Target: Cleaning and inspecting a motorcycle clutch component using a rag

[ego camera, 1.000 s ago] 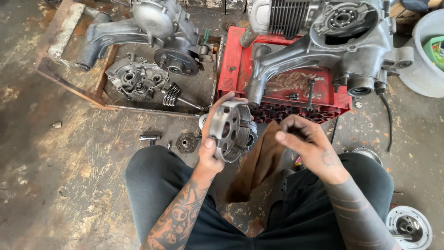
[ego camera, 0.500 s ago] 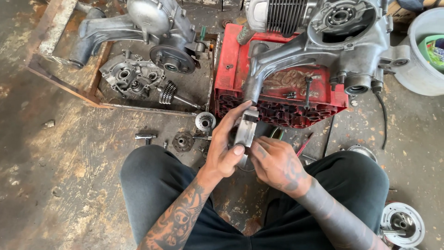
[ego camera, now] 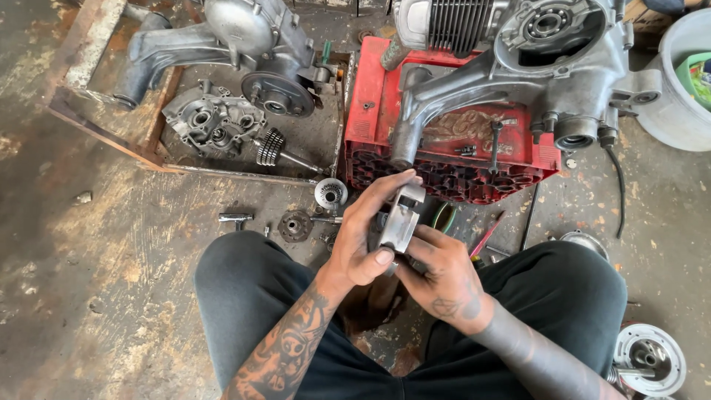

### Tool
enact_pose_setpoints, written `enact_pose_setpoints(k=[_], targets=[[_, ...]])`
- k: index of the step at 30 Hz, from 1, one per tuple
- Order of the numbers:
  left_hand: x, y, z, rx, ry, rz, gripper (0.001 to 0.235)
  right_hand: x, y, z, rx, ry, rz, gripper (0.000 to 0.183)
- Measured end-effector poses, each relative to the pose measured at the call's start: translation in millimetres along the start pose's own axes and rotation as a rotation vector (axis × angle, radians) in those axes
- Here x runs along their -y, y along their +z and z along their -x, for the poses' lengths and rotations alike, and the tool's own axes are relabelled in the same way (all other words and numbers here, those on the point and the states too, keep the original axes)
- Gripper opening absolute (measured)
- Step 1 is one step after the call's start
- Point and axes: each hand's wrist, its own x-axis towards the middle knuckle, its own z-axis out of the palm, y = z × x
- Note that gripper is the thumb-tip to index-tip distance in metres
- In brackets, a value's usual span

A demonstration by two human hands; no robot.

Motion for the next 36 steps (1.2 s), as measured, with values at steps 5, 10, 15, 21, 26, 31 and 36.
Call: enact_pose_setpoints(k=[5,10,15,21,26,31,36], targets=[[0,-3,0,0.041,0.001,0.03,0.095,2,-14,-6,0.115,0.161,-0.343,0.005],[-4,-2,-3,0.039,-0.009,0.104,0.096,3,-31,-16,0.286,0.061,-0.308,0.007],[-9,-2,-5,-0.023,0.017,0.183,0.097,2,-36,-17,0.261,-0.044,-0.031,0.008],[-22,-14,-5,-0.073,0.011,0.364,0.108,-17,-33,-11,0.073,0.114,-0.223,0.008],[-13,-6,-2,-0.109,0.09,0.232,0.11,-19,-20,2,-0.085,0.027,-0.317,0.01],[-49,-5,-3,0.057,0.051,-0.159,0.089,8,-12,2,0.045,-0.304,0.014,0.023],[-47,-5,0,0.018,0.006,-0.008,0.092,8,-14,2,0.05,-0.263,-0.055,0.019]])
